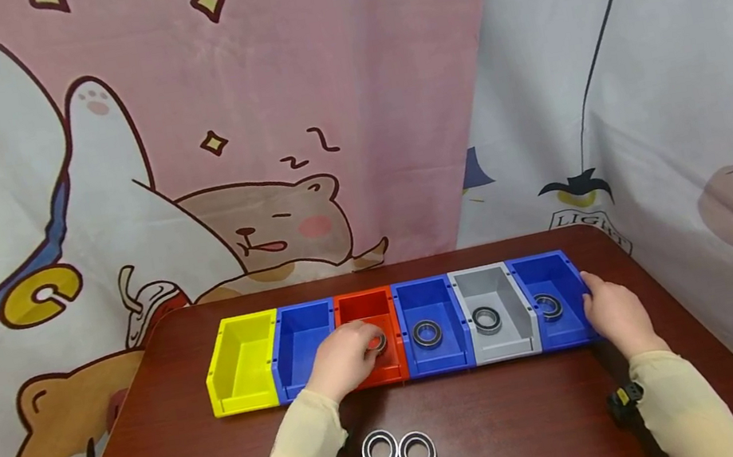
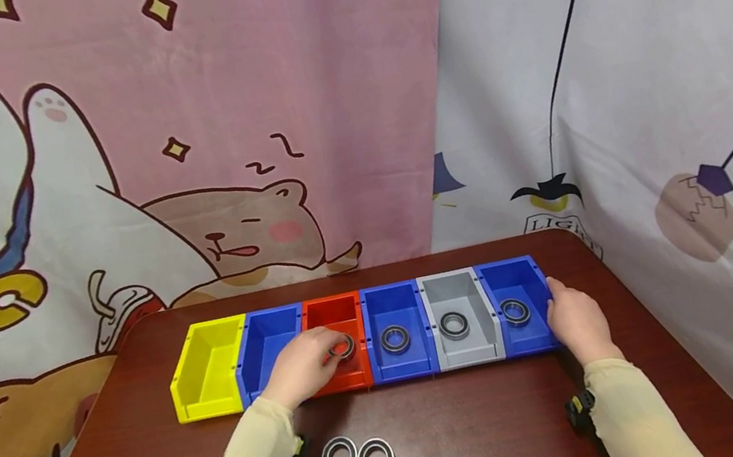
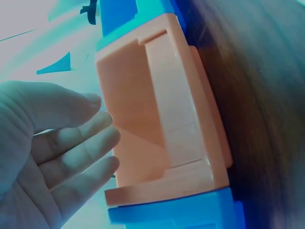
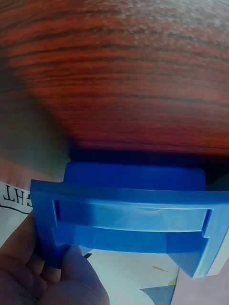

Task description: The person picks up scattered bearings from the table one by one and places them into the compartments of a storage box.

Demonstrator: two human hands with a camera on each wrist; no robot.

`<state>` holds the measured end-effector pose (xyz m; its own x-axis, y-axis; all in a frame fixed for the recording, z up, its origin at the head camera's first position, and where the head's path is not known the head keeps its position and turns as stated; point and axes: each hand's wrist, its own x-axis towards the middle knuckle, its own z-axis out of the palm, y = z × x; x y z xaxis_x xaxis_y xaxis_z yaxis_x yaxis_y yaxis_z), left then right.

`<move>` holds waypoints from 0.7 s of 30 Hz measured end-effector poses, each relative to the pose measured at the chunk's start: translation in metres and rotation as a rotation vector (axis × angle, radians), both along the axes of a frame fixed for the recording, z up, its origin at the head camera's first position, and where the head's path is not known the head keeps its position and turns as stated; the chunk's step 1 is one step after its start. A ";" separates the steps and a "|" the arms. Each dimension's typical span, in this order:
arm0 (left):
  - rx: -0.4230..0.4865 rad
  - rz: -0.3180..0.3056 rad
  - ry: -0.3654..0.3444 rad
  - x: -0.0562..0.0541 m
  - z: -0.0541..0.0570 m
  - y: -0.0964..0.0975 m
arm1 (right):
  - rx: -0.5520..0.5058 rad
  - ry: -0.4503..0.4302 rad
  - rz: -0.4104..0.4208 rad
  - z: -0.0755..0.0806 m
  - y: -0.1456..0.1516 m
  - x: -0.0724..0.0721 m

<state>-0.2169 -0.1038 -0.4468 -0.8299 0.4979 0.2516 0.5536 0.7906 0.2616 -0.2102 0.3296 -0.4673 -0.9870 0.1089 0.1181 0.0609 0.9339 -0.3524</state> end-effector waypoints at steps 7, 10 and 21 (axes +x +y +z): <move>0.109 -0.047 0.015 0.021 0.003 -0.012 | -0.003 -0.005 -0.003 0.001 0.001 0.000; 0.130 -0.068 0.008 0.031 0.002 -0.019 | -0.001 -0.004 -0.005 0.000 0.001 0.000; 0.073 -0.127 0.008 0.063 -0.005 -0.036 | 0.004 0.009 0.003 0.000 0.001 0.000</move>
<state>-0.1544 -0.1400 -0.4518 -0.7595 0.5787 0.2973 0.6500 0.6935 0.3107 -0.2103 0.3309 -0.4673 -0.9862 0.1057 0.1271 0.0553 0.9354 -0.3492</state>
